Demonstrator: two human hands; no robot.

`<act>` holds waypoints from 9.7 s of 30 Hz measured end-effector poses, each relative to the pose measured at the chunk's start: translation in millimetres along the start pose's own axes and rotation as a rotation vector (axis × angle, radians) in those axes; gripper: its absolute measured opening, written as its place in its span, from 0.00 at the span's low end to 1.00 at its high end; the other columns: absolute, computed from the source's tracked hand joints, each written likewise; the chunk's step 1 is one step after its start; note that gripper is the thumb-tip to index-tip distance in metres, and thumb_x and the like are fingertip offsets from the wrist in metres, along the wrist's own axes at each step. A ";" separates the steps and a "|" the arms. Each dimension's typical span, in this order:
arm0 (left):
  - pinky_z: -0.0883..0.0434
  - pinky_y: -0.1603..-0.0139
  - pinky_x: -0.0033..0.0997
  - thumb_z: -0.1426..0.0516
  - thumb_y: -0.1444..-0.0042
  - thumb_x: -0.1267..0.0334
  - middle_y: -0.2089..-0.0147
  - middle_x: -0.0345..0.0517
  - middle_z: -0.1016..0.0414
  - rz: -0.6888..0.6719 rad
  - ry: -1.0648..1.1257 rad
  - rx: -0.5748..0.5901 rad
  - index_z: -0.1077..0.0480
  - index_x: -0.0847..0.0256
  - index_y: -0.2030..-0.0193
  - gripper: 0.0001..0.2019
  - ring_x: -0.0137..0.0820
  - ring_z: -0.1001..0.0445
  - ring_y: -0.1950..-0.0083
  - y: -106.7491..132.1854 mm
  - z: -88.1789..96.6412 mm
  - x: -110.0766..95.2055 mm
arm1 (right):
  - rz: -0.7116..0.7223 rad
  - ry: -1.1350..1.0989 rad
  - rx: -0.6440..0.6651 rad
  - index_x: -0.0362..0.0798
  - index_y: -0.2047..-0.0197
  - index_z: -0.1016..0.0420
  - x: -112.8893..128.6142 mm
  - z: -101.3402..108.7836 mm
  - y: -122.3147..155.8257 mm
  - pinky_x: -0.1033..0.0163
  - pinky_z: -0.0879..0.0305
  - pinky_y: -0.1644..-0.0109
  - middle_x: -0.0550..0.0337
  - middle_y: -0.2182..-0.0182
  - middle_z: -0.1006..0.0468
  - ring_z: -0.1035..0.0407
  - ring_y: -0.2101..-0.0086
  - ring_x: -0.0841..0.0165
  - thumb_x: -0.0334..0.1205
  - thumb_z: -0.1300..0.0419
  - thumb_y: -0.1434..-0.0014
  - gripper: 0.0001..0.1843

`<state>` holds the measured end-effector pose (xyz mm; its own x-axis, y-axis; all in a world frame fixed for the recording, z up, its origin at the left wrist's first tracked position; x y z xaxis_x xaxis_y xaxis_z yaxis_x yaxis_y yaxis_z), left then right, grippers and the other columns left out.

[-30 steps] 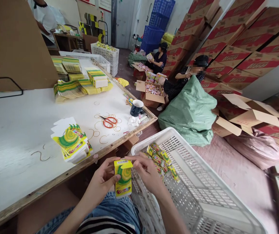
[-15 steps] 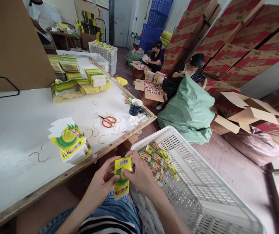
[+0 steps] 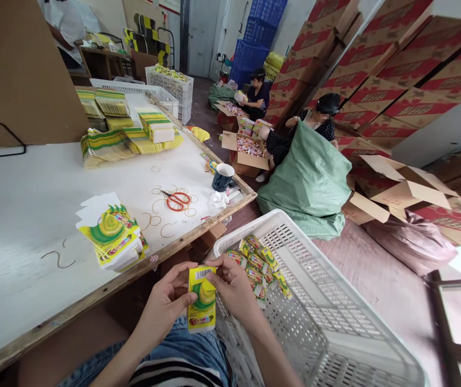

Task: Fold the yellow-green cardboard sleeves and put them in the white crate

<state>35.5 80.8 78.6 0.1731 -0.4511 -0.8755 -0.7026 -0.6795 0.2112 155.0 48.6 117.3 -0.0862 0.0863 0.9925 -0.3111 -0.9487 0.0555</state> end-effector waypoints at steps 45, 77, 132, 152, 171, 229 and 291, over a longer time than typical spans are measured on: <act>0.38 0.38 0.44 0.38 0.49 0.52 0.43 0.52 0.27 -0.297 0.318 -0.004 0.29 0.54 0.46 0.23 0.46 0.33 0.40 15.1 28.5 -65.9 | -0.110 -0.373 -0.044 0.49 0.67 0.23 0.3 -56.3 -13.7 0.60 0.30 0.63 0.58 0.72 0.19 0.26 0.70 0.65 0.44 0.30 0.54 0.12; 0.30 0.58 0.33 0.38 0.47 0.63 0.54 0.48 0.22 -0.178 0.195 0.077 0.54 0.51 0.36 0.37 0.38 0.24 0.54 7.7 2.6 -33.6 | 0.174 0.218 0.090 0.49 0.60 0.26 34.7 -22.0 -14.5 0.64 0.35 0.64 0.58 0.69 0.25 0.31 0.68 0.66 0.44 0.44 0.38 0.09; 0.38 0.37 0.44 0.41 0.46 0.54 0.35 0.53 0.37 -0.488 0.074 -0.480 0.40 0.55 0.39 0.28 0.45 0.39 0.35 45.1 86.7 -99.2 | 0.022 -0.232 -0.026 0.48 0.61 0.28 28.5 -89.8 -51.0 0.59 0.29 0.61 0.57 0.69 0.20 0.26 0.68 0.65 0.49 0.36 0.47 0.15; 0.30 0.48 0.39 0.38 0.49 0.60 0.47 0.53 0.24 -0.276 0.117 -0.298 0.35 0.61 0.47 0.22 0.43 0.27 0.47 9.4 48.0 -55.1 | 0.004 0.062 -0.109 0.47 0.67 0.28 1.0 -39.8 -2.1 0.64 0.34 0.69 0.60 0.75 0.26 0.32 0.73 0.67 0.47 0.36 0.46 0.12; 0.30 0.63 0.27 0.38 0.48 0.64 0.61 0.45 0.20 -0.173 0.042 0.031 0.33 0.58 0.56 0.14 0.34 0.23 0.61 12.0 2.7 -43.5 | 0.149 0.292 0.198 0.48 0.68 0.28 42.2 -28.0 -11.7 0.67 0.41 0.69 0.63 0.74 0.31 0.36 0.72 0.69 0.45 0.46 0.37 0.12; 0.56 0.31 0.54 0.44 0.42 0.63 0.34 0.51 0.40 -0.680 -0.927 -0.704 0.39 0.54 0.40 0.23 0.42 0.47 0.31 51.9 58.5 -122.3 | 0.317 0.840 -0.275 0.50 0.58 0.23 66.9 34.7 -28.8 0.48 0.42 0.50 0.52 0.61 0.26 0.35 0.57 0.55 0.44 0.39 0.47 0.13; 0.28 0.53 0.35 0.41 0.46 0.67 0.48 0.49 0.24 -0.230 -0.153 -0.066 0.34 0.55 0.43 0.23 0.39 0.24 0.54 4.4 17.9 -45.6 | 0.165 0.348 0.112 0.49 0.56 0.26 47.6 -14.9 -18.7 0.62 0.37 0.61 0.58 0.68 0.26 0.33 0.66 0.65 0.46 0.48 0.37 0.15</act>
<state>12.2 108.8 111.6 0.2131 -0.1914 -0.9581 -0.6095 -0.7925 0.0227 142.7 75.0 161.9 -0.4479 0.0091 0.8940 -0.1624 -0.9841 -0.0713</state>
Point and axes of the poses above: each hand's wrist, its own y-axis away from the middle knuckle, its own z-axis out of the back of the hand, x = y × z, the point moved 10 cm from there along -y, towards the middle knuckle
